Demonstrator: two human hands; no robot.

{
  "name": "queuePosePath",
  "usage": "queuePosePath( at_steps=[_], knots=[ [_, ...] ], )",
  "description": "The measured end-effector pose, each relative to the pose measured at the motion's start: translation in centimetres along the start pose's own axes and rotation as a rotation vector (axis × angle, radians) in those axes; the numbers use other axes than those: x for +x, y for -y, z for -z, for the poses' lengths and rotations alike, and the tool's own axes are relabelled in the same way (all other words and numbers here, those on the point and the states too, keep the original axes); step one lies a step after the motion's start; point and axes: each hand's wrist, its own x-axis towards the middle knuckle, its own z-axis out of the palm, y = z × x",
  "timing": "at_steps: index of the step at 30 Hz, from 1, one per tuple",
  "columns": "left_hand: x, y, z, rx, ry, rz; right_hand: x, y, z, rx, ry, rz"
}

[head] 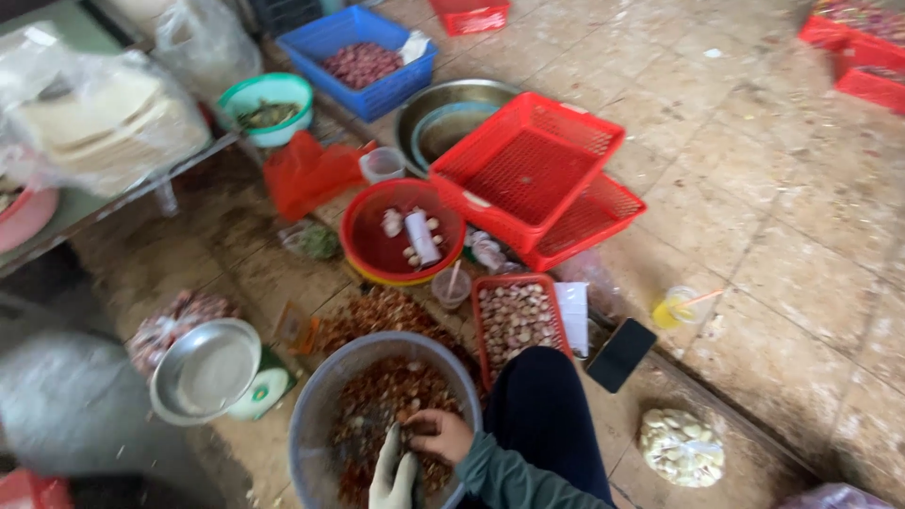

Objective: Sorting and cleaning small produce items like garlic or shallots in a large bowl, including trimming with a knife and handling money.

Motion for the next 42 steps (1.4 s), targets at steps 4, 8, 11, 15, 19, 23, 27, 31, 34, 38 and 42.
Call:
queuePosePath(
  at_steps=[4,8,11,15,19,23,27,31,34,38,42],
  knots=[
    [0.2,-7.2,-1.7,-0.261,-0.16,0.165,0.8,-1.3,0.5,0.317,-0.082,-0.019],
    [-2.0,-10.2,-2.9,-0.329,-0.081,0.27,0.6,-0.5,1.3,0.436,-0.128,-0.127],
    [-2.6,-9.9,-3.0,-0.306,0.047,0.191,0.8,-1.3,2.0,0.462,-0.09,-0.06],
    [-2.9,-9.8,-2.8,-0.346,0.209,0.221,0.4,-1.4,2.0,0.513,-0.049,-0.045],
    [-2.7,-9.6,-2.7,-0.489,0.197,0.221,-0.1,-1.1,2.0,0.528,0.068,-0.016],
    [-2.0,-8.6,-2.4,-0.406,0.168,0.157,-0.1,-0.8,1.6,0.455,-0.002,-0.033],
    [-1.9,-8.0,-2.5,-0.397,0.137,0.18,0.3,-1.2,1.1,0.48,-0.004,-0.013],
    [-2.2,-8.3,-2.6,-0.432,0.152,0.208,0.4,-1.3,0.8,0.445,-0.006,0.036],
    [-2.1,-9.4,-2.9,-0.288,0.049,0.112,-0.1,-0.7,0.6,0.381,-0.075,-0.021],
    [-1.6,-9.1,-2.4,-0.331,-0.004,0.165,1.0,-1.6,2.3,0.316,-0.134,-0.053],
    [-1.7,-9.6,-2.3,-0.394,-0.117,0.197,2.4,-0.3,7.3,0.827,-0.223,0.257]
  ],
)
